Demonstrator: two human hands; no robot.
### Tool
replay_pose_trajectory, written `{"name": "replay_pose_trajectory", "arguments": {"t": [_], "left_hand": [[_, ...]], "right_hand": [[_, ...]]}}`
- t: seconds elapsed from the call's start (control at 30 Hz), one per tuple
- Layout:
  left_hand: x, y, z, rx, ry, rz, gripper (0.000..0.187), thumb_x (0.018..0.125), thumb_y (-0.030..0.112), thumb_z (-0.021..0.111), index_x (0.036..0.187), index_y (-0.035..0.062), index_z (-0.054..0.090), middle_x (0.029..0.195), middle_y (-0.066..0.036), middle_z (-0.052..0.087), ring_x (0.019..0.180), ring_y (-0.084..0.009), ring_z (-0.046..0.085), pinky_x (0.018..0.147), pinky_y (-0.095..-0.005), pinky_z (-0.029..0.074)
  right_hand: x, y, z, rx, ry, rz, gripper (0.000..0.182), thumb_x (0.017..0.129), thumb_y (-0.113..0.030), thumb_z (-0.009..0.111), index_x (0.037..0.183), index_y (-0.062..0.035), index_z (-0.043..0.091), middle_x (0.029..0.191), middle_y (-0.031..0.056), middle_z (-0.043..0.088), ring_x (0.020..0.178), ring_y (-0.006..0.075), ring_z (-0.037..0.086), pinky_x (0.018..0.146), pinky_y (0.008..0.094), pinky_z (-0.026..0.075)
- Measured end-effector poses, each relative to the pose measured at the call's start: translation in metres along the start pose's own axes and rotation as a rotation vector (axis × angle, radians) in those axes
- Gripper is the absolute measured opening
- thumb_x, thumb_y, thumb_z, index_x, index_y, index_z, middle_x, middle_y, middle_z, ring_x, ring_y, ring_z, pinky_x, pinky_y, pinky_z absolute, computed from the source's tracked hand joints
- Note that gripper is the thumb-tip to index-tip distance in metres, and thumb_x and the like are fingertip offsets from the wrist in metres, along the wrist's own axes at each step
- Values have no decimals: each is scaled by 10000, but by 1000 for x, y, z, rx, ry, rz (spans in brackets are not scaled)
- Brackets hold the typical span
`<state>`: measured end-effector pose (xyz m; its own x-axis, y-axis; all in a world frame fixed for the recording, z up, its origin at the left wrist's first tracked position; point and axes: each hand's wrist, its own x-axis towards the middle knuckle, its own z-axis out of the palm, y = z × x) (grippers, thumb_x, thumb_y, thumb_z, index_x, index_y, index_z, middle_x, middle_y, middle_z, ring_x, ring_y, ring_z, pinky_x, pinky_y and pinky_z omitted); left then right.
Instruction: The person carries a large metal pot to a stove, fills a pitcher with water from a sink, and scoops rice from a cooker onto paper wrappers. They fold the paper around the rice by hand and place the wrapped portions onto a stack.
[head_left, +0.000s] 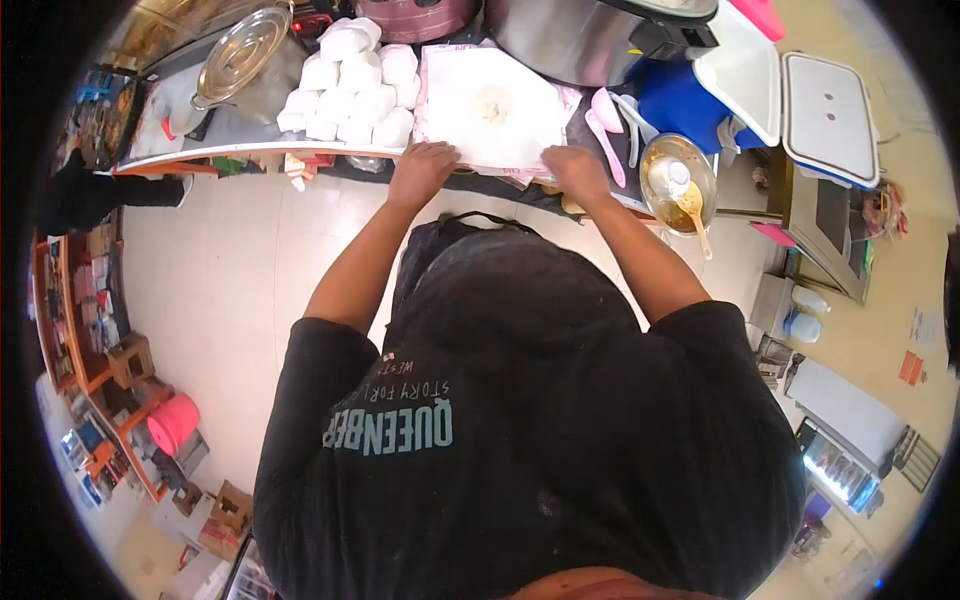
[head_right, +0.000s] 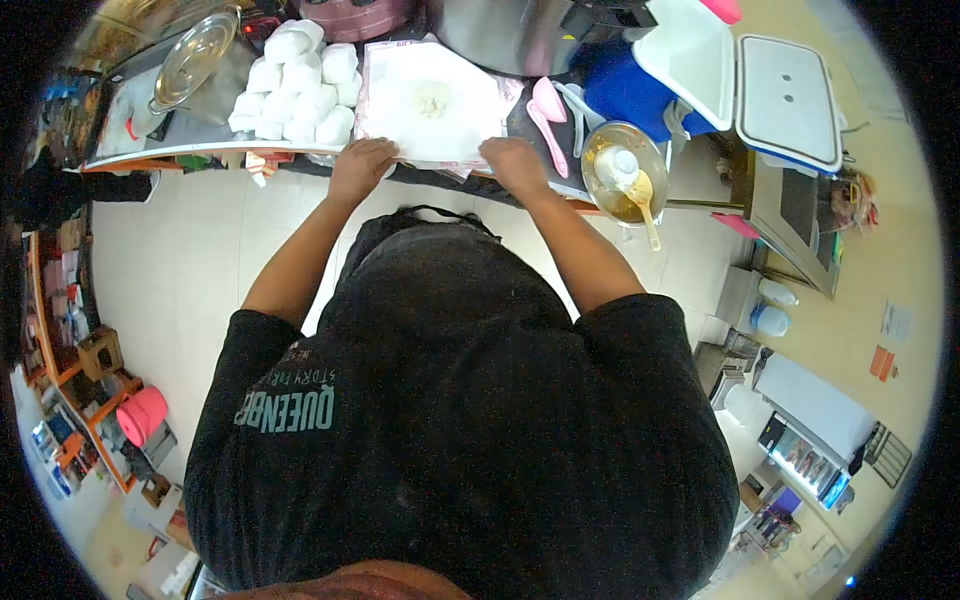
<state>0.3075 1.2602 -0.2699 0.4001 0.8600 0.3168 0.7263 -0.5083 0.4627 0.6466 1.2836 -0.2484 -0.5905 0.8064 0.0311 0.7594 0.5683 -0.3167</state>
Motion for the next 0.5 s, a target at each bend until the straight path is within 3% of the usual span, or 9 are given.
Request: {"name": "replay_pose_trajectory", "arguments": {"t": [0.03,0.1,0.3,0.4,0.5], "left_hand": [[3,-1,-4,-3,-11,8,211,897,195,685,1067,84,740,1071,-87,742,1070,-274,676,995,-444,486],[12,-2,-15,-67,4,-26,172,905,183,678,1023,78,746,977,-122,746,945,-287,708,906,-437,529],[40,-8,-23,-361,-63,-444,173,891,213,739,920,42,744,820,-126,737,821,-285,717,762,-375,552],[49,-9,-25,-593,-10,-512,166,850,174,792,914,34,728,790,-106,727,789,-252,710,760,-353,542],[53,-17,-22,-623,-96,-607,218,801,122,826,961,35,707,885,-100,724,866,-227,697,809,-350,536]], "right_hand": [[3,1,4,39,184,-56,194,947,-175,596,1014,-56,734,1029,117,743,937,302,701,898,442,520],[3,5,3,152,167,35,190,947,-175,602,1003,-52,736,1012,125,740,943,315,695,886,444,518],[14,-11,-25,326,243,142,163,912,-177,682,968,-30,727,980,150,726,915,369,678,834,441,519],[18,-16,-29,375,255,188,159,899,-172,703,949,-21,722,965,155,721,904,378,674,822,441,519],[23,-10,-31,416,184,266,153,901,-167,705,947,-22,700,970,170,709,915,379,671,831,440,514]]}}
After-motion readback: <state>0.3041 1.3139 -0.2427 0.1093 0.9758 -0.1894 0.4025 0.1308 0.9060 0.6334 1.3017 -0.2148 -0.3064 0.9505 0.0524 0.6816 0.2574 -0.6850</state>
